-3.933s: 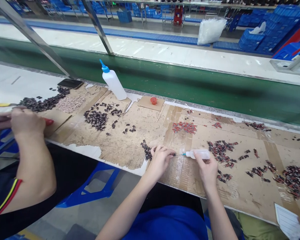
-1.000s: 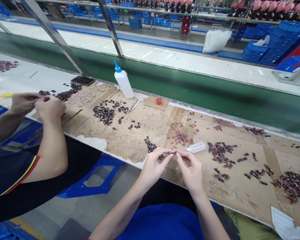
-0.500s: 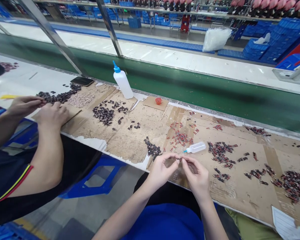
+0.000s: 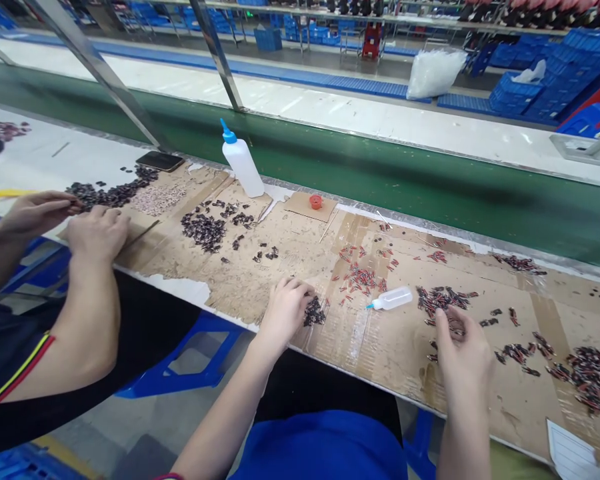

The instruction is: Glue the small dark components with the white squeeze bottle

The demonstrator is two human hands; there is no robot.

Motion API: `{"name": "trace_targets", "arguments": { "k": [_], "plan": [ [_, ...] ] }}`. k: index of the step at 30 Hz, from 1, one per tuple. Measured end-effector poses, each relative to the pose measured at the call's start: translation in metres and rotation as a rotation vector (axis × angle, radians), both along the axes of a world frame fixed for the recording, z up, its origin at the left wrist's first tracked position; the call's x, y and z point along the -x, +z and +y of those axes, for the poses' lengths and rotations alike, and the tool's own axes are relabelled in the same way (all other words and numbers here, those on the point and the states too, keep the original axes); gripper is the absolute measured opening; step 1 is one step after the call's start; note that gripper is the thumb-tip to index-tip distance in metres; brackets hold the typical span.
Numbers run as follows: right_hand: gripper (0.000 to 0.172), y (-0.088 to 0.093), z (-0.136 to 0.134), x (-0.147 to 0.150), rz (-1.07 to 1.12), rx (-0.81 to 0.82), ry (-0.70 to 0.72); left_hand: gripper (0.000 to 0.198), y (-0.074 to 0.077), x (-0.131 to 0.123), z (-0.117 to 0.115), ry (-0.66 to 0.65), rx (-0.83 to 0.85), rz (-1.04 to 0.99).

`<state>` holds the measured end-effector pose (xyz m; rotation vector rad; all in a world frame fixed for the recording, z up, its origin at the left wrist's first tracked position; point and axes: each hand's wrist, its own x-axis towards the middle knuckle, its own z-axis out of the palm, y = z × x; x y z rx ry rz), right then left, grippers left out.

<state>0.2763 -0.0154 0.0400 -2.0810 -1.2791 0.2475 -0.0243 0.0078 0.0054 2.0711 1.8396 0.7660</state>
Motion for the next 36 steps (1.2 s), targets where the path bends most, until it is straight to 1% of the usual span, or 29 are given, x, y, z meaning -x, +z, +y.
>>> {"name": "trace_targets", "arguments": {
  "k": [3,5,7,10,12,15,16,19,21,23,26,28,30,33,36],
  "plan": [
    [0.068,0.002,0.018,0.023,0.007,0.184,0.052,0.012,-0.003,-0.004,0.002,-0.014,0.02,0.093],
    [0.072,0.001,0.029,0.036,-0.035,0.232,0.084,0.014,-0.003,-0.009,0.003,-0.048,0.025,0.087],
    [0.071,-0.002,0.038,0.043,-0.068,0.22,0.096,0.015,-0.002,-0.011,0.004,-0.092,0.034,0.063],
    [0.059,-0.01,0.045,0.045,-0.021,0.199,0.108,0.012,0.003,-0.014,0.002,-0.154,0.047,0.008],
    [0.055,-0.015,0.046,0.042,0.127,0.168,0.124,0.011,0.005,-0.017,-0.003,-0.194,0.023,-0.017],
    [0.058,-0.021,0.042,0.035,0.486,0.112,0.166,0.017,0.005,-0.027,-0.014,-0.276,-0.032,0.008],
    [0.055,-0.021,0.039,0.034,0.602,0.106,0.194,0.02,0.005,-0.031,-0.018,-0.306,-0.04,0.025],
    [0.038,-0.018,0.027,0.033,0.878,0.108,0.252,0.023,0.003,-0.037,-0.027,-0.363,-0.039,0.043],
    [0.034,-0.014,0.018,0.037,1.04,0.071,0.214,0.023,0.002,-0.037,-0.029,-0.374,-0.03,0.014],
    [0.035,-0.012,0.011,0.043,1.18,-0.012,0.12,0.019,0.003,-0.035,-0.029,-0.377,-0.023,-0.034],
    [0.036,-0.013,0.005,0.053,1.312,-0.115,0.015,0.01,0.003,-0.033,-0.029,-0.359,-0.024,-0.096],
    [0.037,-0.016,0.003,0.059,1.353,-0.13,-0.01,0.01,0.003,-0.034,-0.03,-0.311,-0.042,-0.11],
    [0.037,-0.019,0.002,0.064,1.341,-0.113,-0.001,0.011,0.002,-0.036,-0.031,-0.258,-0.062,-0.096],
    [0.037,-0.024,0.001,0.068,1.208,-0.095,0.042,0.01,0.0,-0.04,-0.034,-0.24,-0.085,-0.058],
    [0.037,-0.027,-0.001,0.073,1.027,-0.087,0.129,0.01,-0.004,-0.043,-0.036,-0.234,-0.106,-0.043]
  ]
}}
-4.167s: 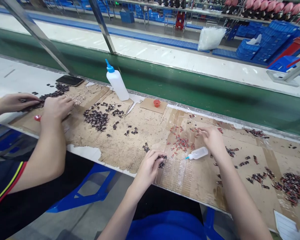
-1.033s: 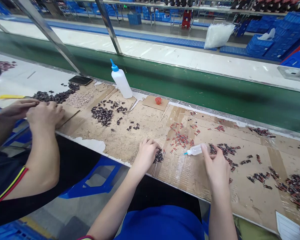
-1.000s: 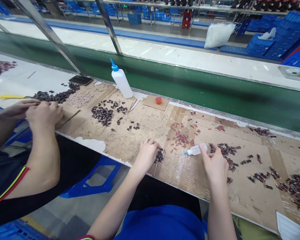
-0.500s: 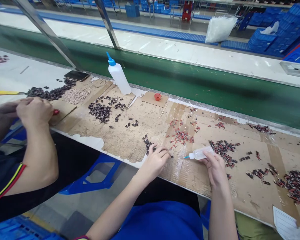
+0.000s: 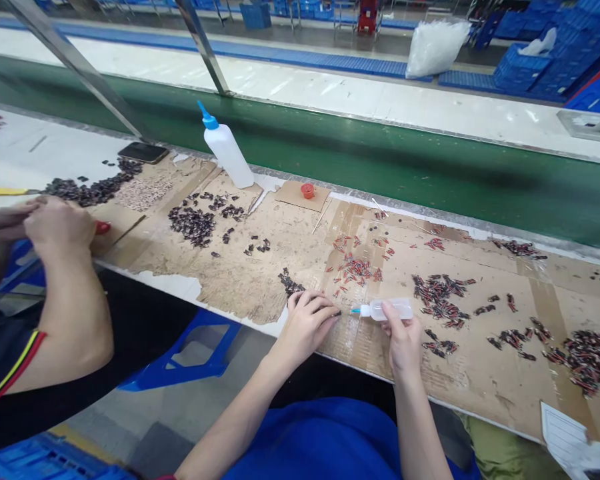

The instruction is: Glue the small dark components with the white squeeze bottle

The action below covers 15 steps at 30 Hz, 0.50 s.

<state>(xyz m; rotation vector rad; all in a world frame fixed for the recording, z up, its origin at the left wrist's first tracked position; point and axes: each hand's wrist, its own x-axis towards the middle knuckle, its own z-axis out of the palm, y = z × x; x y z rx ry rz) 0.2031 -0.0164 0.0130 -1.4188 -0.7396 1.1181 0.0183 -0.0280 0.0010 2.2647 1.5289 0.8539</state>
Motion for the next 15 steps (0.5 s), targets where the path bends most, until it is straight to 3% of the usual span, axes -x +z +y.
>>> {"name": "trace_targets", "arguments": {
  "k": [3,8,15],
  "plan": [
    [0.034,0.0,-0.003,0.006,-0.134,-0.045,0.06,0.016,-0.005,0.0,0.0,0.02,0.043,-0.037],
    [0.031,0.0,-0.007,0.012,-0.261,-0.091,0.011,0.031,-0.008,0.0,0.002,0.095,0.175,-0.124],
    [0.034,-0.007,-0.008,0.011,-0.312,-0.068,0.078,0.029,-0.009,-0.002,0.002,0.15,0.194,-0.168]
  ]
}}
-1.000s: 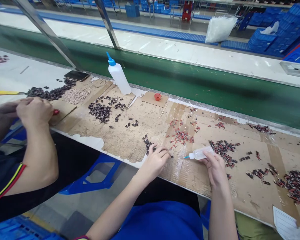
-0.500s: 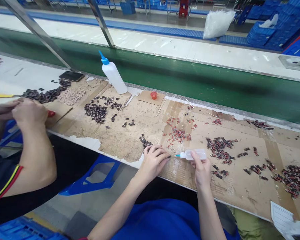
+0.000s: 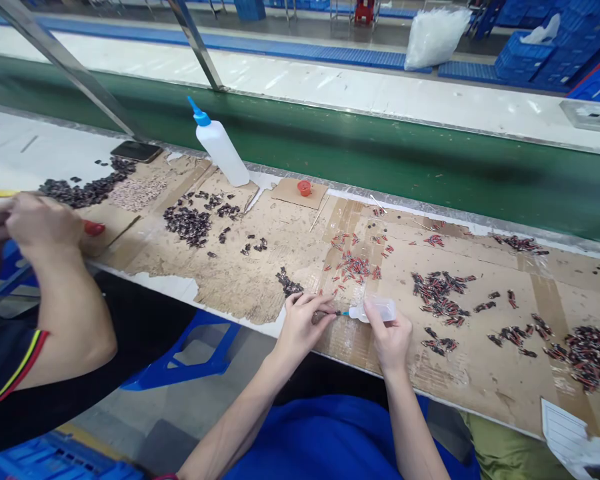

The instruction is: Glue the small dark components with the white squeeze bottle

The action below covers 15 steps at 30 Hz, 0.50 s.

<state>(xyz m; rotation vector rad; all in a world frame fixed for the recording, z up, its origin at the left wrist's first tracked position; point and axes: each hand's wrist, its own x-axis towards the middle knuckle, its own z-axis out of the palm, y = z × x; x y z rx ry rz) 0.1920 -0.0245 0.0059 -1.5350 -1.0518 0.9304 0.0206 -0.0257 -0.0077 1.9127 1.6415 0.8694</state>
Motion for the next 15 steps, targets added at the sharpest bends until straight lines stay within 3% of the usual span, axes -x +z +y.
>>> {"name": "trace_targets", "arguments": {
  "k": [8,15],
  "plan": [
    [0.034,-0.0012,0.0015,0.0016,-0.016,-0.002,0.029,0.027,0.0015,0.0011,0.0003,-0.005,0.023,-0.019],
    [0.036,-0.0014,0.0005,0.0021,0.024,0.019,-0.06,0.015,0.0091,-0.0011,0.0017,0.012,0.069,-0.015]
  ]
}}
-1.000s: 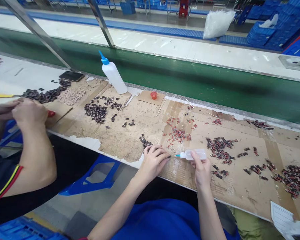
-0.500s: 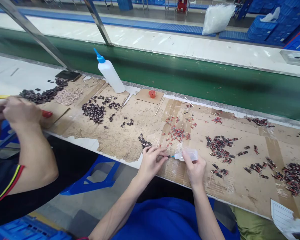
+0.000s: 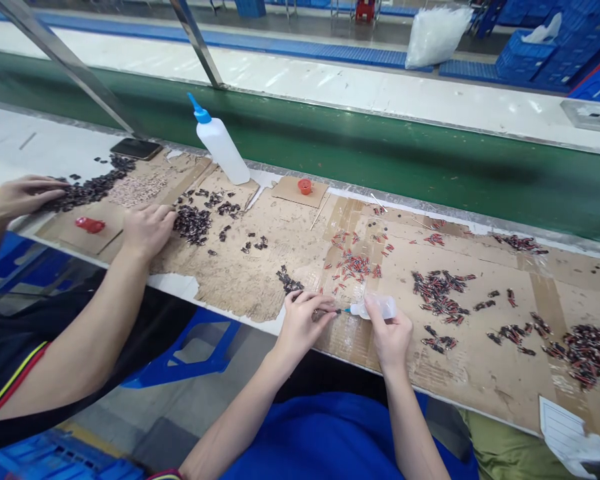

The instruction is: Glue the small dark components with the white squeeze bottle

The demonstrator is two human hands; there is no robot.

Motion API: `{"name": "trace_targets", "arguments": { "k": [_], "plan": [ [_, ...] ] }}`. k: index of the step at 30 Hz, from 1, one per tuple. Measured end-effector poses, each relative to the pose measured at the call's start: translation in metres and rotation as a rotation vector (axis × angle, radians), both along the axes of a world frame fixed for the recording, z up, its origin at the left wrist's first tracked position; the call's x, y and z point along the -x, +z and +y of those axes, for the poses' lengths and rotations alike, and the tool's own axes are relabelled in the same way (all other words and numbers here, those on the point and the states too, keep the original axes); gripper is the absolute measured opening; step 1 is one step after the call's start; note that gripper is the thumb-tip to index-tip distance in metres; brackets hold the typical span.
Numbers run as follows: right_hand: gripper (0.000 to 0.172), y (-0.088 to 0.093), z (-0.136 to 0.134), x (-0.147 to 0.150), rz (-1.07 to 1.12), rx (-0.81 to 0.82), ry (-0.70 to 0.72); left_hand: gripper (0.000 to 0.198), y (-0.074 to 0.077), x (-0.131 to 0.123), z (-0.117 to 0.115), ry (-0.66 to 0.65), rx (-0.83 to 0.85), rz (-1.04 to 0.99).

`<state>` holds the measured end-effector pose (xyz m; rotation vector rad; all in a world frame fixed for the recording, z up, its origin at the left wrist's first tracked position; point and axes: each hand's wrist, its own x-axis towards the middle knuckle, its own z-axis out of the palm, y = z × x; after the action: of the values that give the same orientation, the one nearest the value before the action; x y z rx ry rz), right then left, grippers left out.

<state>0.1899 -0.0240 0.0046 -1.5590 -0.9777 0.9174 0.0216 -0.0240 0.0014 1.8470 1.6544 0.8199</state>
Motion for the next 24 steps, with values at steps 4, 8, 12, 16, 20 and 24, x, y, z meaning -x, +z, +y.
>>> {"name": "trace_targets", "arguments": {
  "k": [4,8,12,16,20,24],
  "plan": [
    [0.036,0.001,0.001,-0.001,0.035,0.001,0.006,0.017,0.001,0.0,0.001,-0.001,0.027,-0.015],
    [0.034,0.002,0.001,0.0,0.013,0.005,0.041,0.016,0.002,0.0,0.0,0.012,0.038,-0.018],
    [0.033,0.001,0.002,0.001,-0.006,-0.01,0.065,0.012,0.004,-0.002,-0.001,0.031,0.053,-0.004],
    [0.034,0.001,0.002,0.0,-0.026,-0.015,0.039,0.012,0.001,-0.004,-0.002,0.058,0.021,0.019],
    [0.035,0.0,0.001,-0.001,-0.024,-0.031,-0.019,0.016,-0.006,-0.008,-0.003,0.095,-0.025,0.037],
    [0.04,0.0,0.0,-0.005,-0.04,-0.039,-0.072,0.019,-0.011,-0.011,-0.003,0.06,-0.083,0.052]
  ]
}}
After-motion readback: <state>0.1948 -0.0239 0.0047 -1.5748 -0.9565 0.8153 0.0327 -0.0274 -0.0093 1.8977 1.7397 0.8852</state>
